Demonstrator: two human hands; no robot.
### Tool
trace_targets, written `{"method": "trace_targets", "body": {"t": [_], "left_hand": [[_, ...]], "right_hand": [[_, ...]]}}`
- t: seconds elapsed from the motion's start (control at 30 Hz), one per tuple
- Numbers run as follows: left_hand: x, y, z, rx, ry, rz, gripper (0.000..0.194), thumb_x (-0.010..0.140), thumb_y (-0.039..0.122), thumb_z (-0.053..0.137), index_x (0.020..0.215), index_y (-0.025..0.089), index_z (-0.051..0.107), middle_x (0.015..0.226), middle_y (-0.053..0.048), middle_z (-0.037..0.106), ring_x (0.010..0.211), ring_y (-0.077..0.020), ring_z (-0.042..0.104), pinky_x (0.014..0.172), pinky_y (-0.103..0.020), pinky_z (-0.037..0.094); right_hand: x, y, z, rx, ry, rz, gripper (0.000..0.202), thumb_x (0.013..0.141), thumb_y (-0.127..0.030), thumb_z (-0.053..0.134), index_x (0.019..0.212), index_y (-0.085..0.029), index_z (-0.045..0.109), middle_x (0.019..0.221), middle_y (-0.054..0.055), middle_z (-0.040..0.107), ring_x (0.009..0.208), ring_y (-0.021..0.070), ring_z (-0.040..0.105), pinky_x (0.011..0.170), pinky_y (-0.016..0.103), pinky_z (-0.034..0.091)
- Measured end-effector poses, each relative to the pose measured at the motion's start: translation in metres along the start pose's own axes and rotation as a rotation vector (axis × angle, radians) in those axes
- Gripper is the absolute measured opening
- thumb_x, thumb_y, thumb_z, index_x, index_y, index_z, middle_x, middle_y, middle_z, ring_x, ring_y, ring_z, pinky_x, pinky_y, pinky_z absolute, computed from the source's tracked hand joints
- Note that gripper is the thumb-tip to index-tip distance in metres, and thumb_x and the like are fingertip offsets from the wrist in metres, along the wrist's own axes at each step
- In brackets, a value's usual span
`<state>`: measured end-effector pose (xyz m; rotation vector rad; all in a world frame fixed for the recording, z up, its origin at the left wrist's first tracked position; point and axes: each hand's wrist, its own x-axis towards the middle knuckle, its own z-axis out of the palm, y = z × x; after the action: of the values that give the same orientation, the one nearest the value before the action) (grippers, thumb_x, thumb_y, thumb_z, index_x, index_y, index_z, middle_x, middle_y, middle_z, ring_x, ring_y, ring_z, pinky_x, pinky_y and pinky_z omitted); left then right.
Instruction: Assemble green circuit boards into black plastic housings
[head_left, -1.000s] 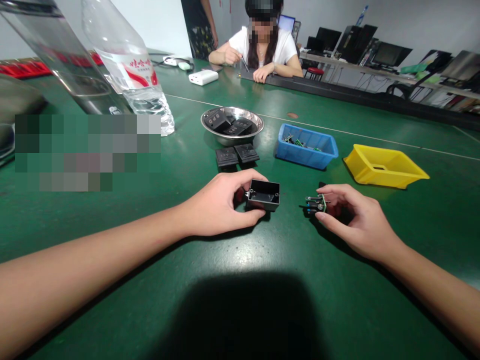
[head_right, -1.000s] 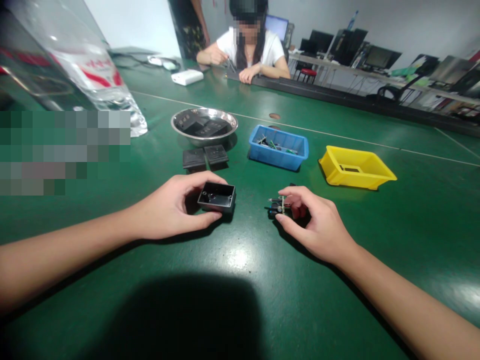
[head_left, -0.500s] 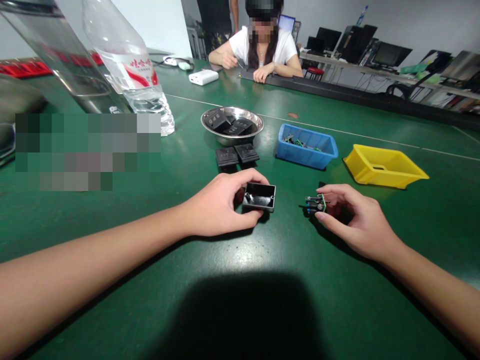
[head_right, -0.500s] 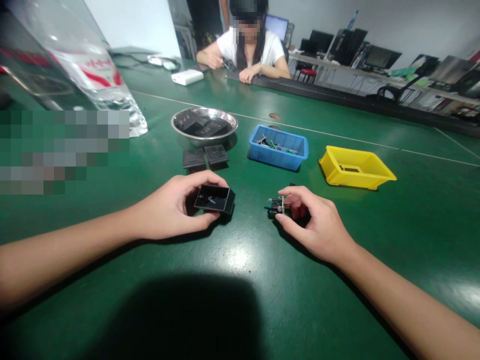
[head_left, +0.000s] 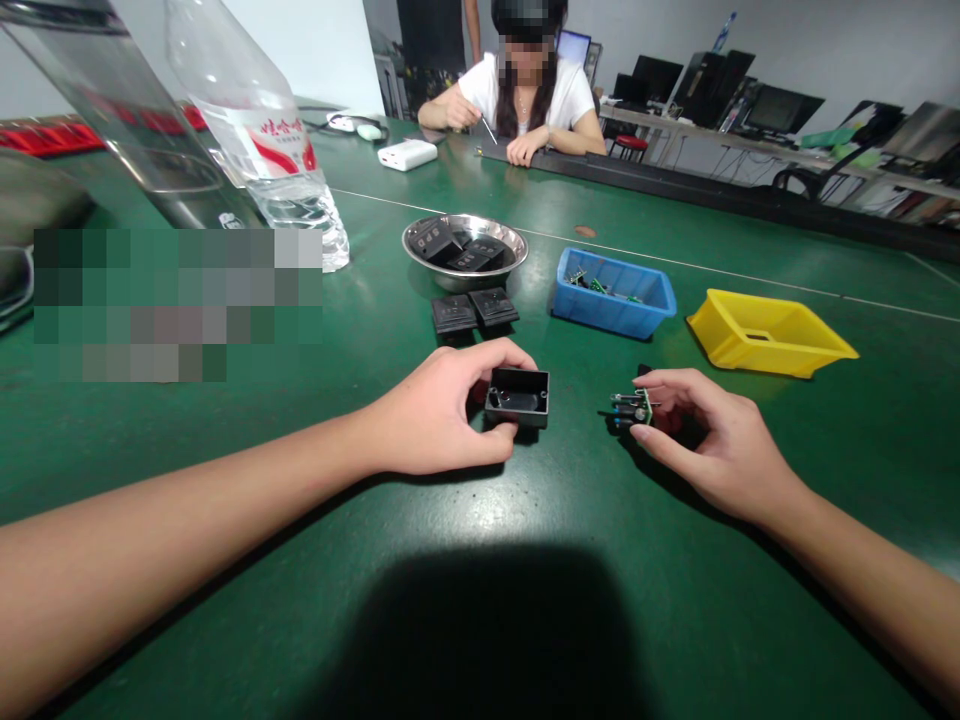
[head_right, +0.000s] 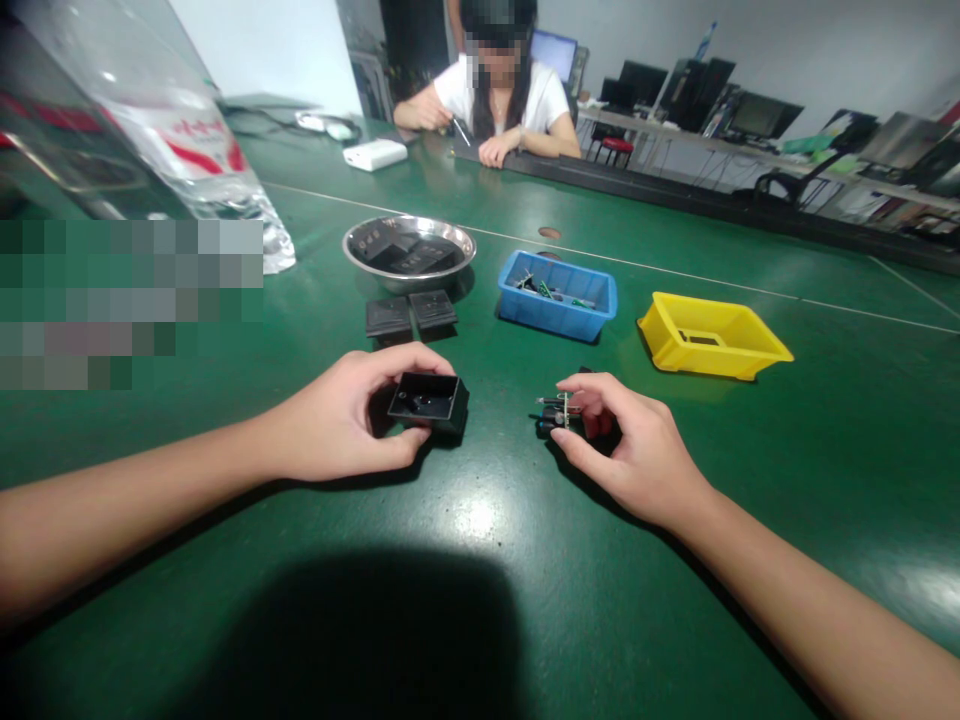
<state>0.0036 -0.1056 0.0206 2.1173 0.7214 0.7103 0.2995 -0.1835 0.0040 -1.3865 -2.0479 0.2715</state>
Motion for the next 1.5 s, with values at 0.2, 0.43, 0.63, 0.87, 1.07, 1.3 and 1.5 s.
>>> {"method": "trace_targets", "body": {"t": [0.2, 0.43, 0.63, 0.87, 1.07, 1.3, 1.5], "left_hand": [[-0.0001, 0.0011, 0.0000, 0.022, -0.011, -0.022, 0.036, 0.070, 0.015, 0.063, 0.106, 0.017, 0.063, 0.087, 0.002, 0.073, 0.075, -0.0138, 0.071, 0.069, -0.021, 0.056], [-0.0005, 0.0003, -0.0009, 0.053, -0.013, -0.005, 0.034, 0.071, 0.016, 0.065, 0.105, 0.017, 0.063, 0.086, 0.002, 0.072, 0.074, -0.0142, 0.071, 0.067, -0.022, 0.054], [0.0000, -0.0029, -0.0019, 0.069, -0.034, 0.021, 0.034, 0.071, 0.016, 0.066, 0.105, 0.018, 0.063, 0.085, 0.004, 0.073, 0.072, -0.0124, 0.069, 0.066, -0.020, 0.053], [0.0005, -0.0014, -0.0020, 0.097, -0.028, 0.014, 0.029, 0.071, 0.020, 0.069, 0.099, 0.018, 0.064, 0.079, 0.005, 0.071, 0.066, -0.0109, 0.066, 0.062, -0.020, 0.050], [0.0005, -0.0029, -0.0020, 0.096, -0.030, 0.014, 0.033, 0.071, 0.019, 0.065, 0.104, 0.018, 0.064, 0.083, 0.003, 0.073, 0.070, -0.0133, 0.068, 0.066, -0.022, 0.052], [-0.0009, -0.0036, -0.0012, 0.086, -0.033, 0.010, 0.035, 0.069, 0.019, 0.060, 0.104, 0.017, 0.063, 0.081, 0.002, 0.070, 0.068, -0.0130, 0.064, 0.061, -0.021, 0.049], [-0.0002, -0.0040, -0.0025, 0.058, -0.039, 0.026, 0.033, 0.073, 0.021, 0.061, 0.106, 0.018, 0.062, 0.081, 0.002, 0.069, 0.067, -0.0126, 0.063, 0.061, -0.021, 0.049]], "right_hand": [[0.0001, 0.0010, 0.0002, -0.010, -0.002, -0.004, 0.031, 0.091, -0.030, 0.071, 0.120, -0.024, 0.062, 0.086, 0.000, 0.071, 0.068, 0.0141, 0.065, 0.066, 0.026, 0.054], [0.0002, 0.0003, 0.0000, -0.007, -0.001, -0.001, 0.031, 0.091, -0.030, 0.071, 0.120, -0.024, 0.062, 0.087, 0.000, 0.072, 0.068, 0.0140, 0.066, 0.066, 0.026, 0.054], [0.0004, 0.0000, -0.0002, -0.015, 0.003, 0.003, 0.031, 0.090, -0.030, 0.072, 0.119, -0.024, 0.063, 0.087, 0.000, 0.072, 0.068, 0.0144, 0.065, 0.066, 0.027, 0.055], [0.0009, -0.0022, -0.0005, -0.011, 0.001, 0.012, 0.030, 0.090, -0.030, 0.071, 0.118, -0.024, 0.063, 0.087, 0.001, 0.073, 0.067, 0.0155, 0.066, 0.065, 0.029, 0.055], [0.0011, -0.0014, -0.0004, -0.008, -0.003, 0.010, 0.031, 0.090, -0.031, 0.071, 0.119, -0.024, 0.063, 0.087, 0.001, 0.073, 0.067, 0.0152, 0.066, 0.066, 0.028, 0.055], [0.0004, 0.0000, 0.0003, 0.005, -0.009, 0.008, 0.032, 0.091, -0.031, 0.071, 0.121, -0.023, 0.062, 0.089, 0.001, 0.073, 0.069, 0.0150, 0.066, 0.066, 0.028, 0.055], [0.0012, -0.0008, 0.0004, 0.004, -0.004, 0.011, 0.030, 0.090, -0.031, 0.071, 0.119, -0.024, 0.063, 0.086, 0.001, 0.072, 0.067, 0.0155, 0.065, 0.065, 0.029, 0.056]]}}
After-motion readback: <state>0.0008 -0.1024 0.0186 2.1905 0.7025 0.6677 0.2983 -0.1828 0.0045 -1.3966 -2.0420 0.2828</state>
